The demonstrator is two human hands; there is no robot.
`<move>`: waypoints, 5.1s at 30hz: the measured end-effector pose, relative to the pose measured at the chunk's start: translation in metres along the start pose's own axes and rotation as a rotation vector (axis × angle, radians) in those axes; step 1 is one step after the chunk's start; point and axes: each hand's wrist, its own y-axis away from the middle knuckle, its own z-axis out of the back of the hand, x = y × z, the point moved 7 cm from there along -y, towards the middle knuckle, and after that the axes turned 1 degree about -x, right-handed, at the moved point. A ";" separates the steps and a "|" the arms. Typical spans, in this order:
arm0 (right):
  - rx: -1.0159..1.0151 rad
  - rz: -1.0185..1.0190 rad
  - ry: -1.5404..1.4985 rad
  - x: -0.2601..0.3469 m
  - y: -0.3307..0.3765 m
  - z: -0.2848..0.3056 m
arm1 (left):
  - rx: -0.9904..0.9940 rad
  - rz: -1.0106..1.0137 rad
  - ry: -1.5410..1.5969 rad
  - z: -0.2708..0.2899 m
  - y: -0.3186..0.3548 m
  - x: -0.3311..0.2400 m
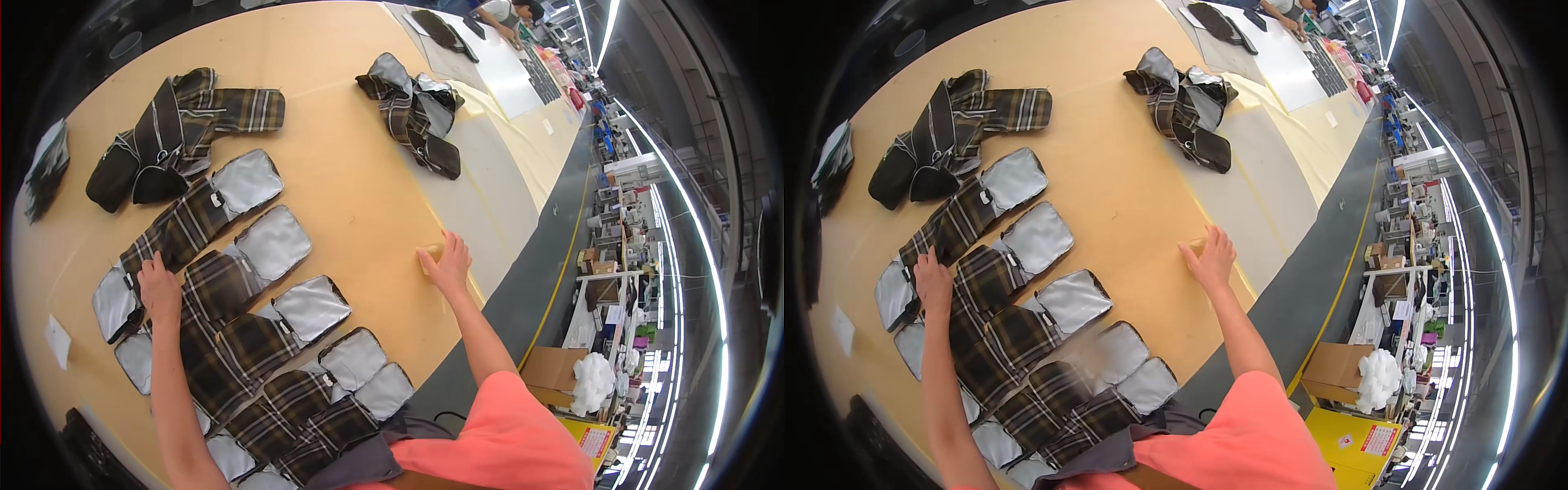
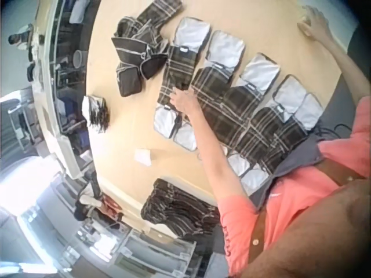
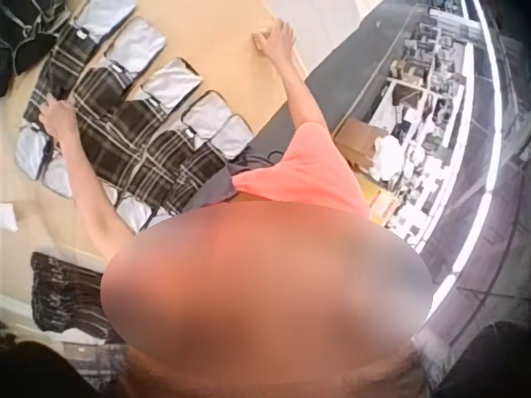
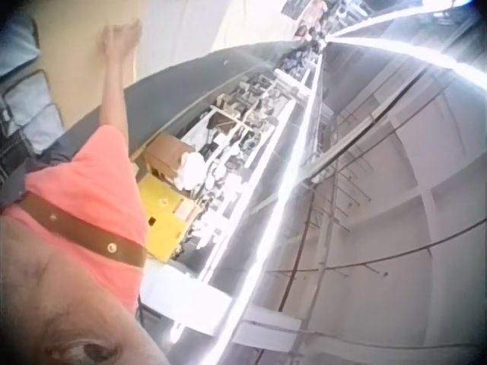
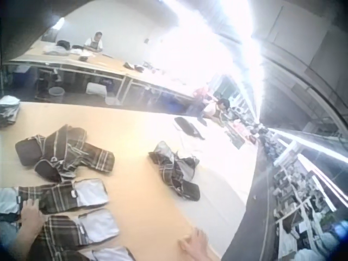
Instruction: The person assembles plaid fabric pouches on a workbench. They unfold the pouches, apply a liquid from a squeeze bottle to the edges, and then fold the pouches back into a compact shape. The person repeats this process for multiple pouches, stacking the finished items on the table.
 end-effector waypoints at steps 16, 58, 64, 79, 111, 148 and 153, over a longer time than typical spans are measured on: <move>0.144 0.874 -0.840 0.375 -0.043 0.018 | -0.152 0.728 1.043 0.020 0.025 0.236; 0.173 0.133 -0.871 0.313 -0.169 -0.148 | -0.200 0.731 0.349 0.044 0.028 0.222; -0.245 0.461 -0.704 0.342 -0.121 -0.059 | -0.619 0.388 0.214 0.091 0.033 0.172; 0.227 1.129 -0.577 0.417 0.087 -0.054 | -0.080 -0.088 0.378 0.037 0.103 -0.018; 0.502 0.847 -0.742 0.336 0.122 -0.003 | 0.140 0.311 0.712 0.076 0.195 -0.001; 0.038 0.263 -0.747 0.179 0.065 -0.033 | -0.406 0.801 0.231 0.091 0.306 0.158; 0.561 0.579 -0.818 0.244 0.155 0.004 | -0.214 0.431 0.580 0.108 0.307 0.043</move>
